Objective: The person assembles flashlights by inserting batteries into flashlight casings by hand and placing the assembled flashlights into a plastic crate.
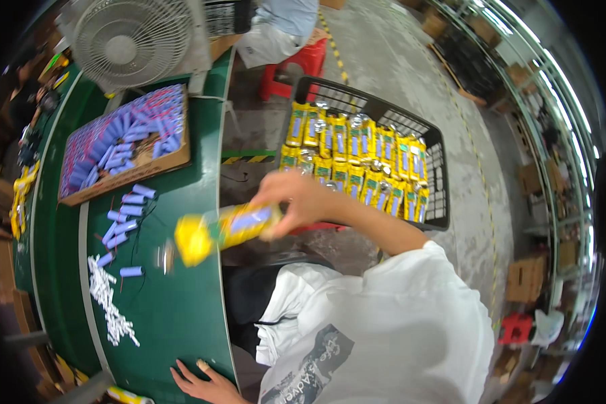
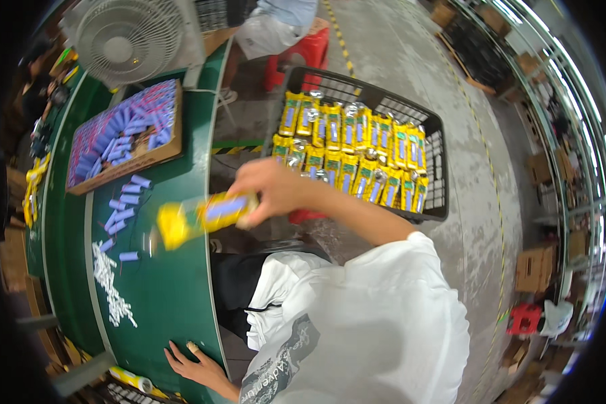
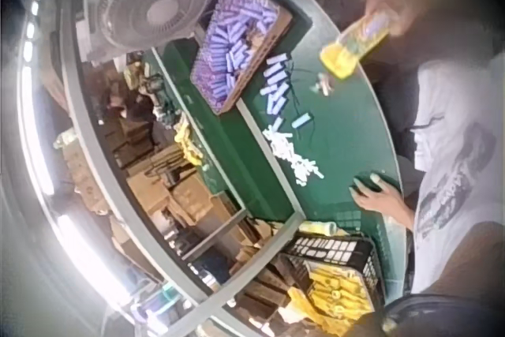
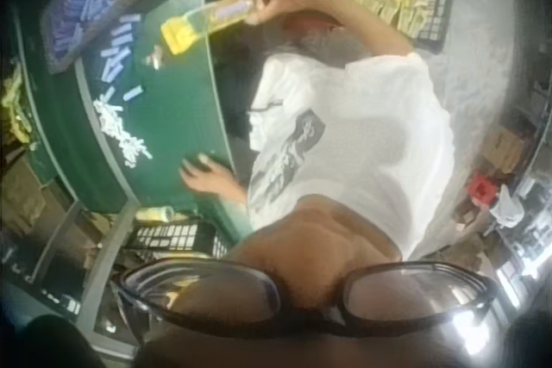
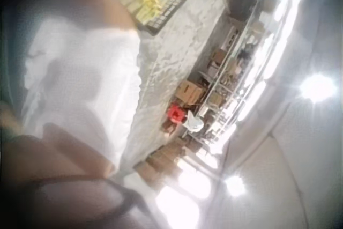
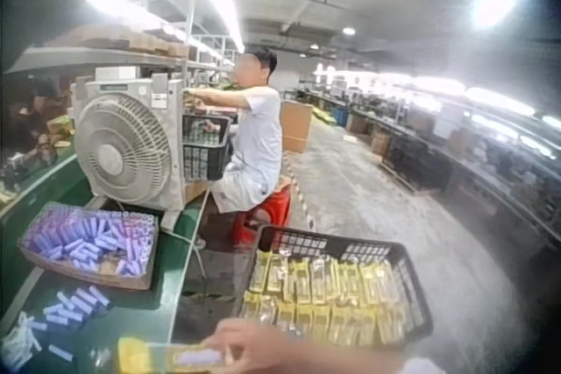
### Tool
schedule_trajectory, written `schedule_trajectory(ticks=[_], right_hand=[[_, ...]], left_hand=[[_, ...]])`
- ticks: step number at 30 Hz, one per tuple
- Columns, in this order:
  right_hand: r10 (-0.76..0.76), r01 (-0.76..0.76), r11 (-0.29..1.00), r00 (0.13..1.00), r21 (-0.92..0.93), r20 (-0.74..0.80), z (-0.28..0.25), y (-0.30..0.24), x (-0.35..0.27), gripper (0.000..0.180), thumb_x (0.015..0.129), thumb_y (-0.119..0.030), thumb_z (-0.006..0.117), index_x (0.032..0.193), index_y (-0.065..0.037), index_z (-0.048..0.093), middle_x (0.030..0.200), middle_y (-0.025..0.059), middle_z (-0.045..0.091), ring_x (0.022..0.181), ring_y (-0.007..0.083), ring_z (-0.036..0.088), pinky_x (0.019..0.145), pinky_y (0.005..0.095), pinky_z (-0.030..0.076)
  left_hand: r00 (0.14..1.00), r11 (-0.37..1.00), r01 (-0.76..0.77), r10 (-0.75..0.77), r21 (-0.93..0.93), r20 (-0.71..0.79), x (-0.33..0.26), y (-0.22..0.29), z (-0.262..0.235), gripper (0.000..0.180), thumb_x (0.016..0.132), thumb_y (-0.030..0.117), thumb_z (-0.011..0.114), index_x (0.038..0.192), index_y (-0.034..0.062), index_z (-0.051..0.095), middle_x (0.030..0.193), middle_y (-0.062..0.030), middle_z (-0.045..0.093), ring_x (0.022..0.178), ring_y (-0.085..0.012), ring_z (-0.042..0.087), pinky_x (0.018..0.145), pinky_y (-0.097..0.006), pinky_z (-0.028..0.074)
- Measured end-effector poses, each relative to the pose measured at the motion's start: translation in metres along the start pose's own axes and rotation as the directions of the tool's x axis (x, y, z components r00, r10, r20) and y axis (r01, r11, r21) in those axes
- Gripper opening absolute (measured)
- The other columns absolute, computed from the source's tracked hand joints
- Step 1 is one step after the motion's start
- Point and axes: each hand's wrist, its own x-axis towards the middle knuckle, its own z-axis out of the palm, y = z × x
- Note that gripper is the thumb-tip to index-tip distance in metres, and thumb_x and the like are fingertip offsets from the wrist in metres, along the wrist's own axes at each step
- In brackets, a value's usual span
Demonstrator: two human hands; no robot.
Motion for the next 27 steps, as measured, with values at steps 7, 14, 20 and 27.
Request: schedule_trajectory(ticks=[7,14,20,27], right_hand=[[0.497,-0.874,0.463,0.394,-0.147,-0.773,-0.125,0.109,-0.173,0.043,0.077,-0.039,0.089,0.100,-0.004,0.080,0.092,0.0145,0.076,0.080,0.0272,0.072,0.073,0.0409,0.057],[0.561,-0.979,-0.164,0.010,-0.123,-0.828,-0.126,0.180,-0.284,0.058,0.079,-0.055,0.081,0.096,0.001,0.079,0.097,0.0247,0.077,0.091,0.0411,0.075,0.082,0.0508,0.059],[0.595,-0.946,-0.270,-0.017,-0.180,-0.804,-0.125,0.192,-0.269,0.063,0.081,-0.059,0.078,0.100,0.001,0.079,0.102,0.0248,0.077,0.096,0.0413,0.075,0.084,0.0493,0.060],[0.771,-0.644,-0.107,0.428,-0.758,-0.472,-0.132,0.233,-0.329,0.034,0.102,-0.038,0.058,0.133,-0.046,0.069,0.122,0.0172,0.069,0.101,0.0317,0.072,0.081,0.0506,0.059]], left_hand=[[0.999,0.999,-0.050,0.050,-0.022,-0.009,0.034,-0.004,0.014,0.054,0.110,0.047,0.049,0.146,0.0073,0.059,0.154,-0.0203,0.049,0.139,-0.0400,0.049,0.113,-0.052,0.041],[0.997,0.993,-0.078,0.078,-0.090,-0.008,0.033,0.004,0.014,0.053,0.111,0.045,0.049,0.144,0.0052,0.060,0.153,-0.0203,0.049,0.139,-0.0393,0.049,0.114,-0.051,0.041],[0.999,0.992,-0.047,0.048,-0.114,0.002,0.034,0.017,0.013,0.052,0.110,0.043,0.051,0.143,0.0041,0.061,0.152,-0.0208,0.050,0.139,-0.0398,0.048,0.114,-0.051,0.041],[0.999,0.973,-0.033,0.034,-0.229,0.001,0.030,0.015,-0.026,0.039,0.094,0.014,0.071,0.130,0.0019,0.067,0.144,-0.0217,0.056,0.134,-0.0427,0.052,0.114,-0.051,0.041]])
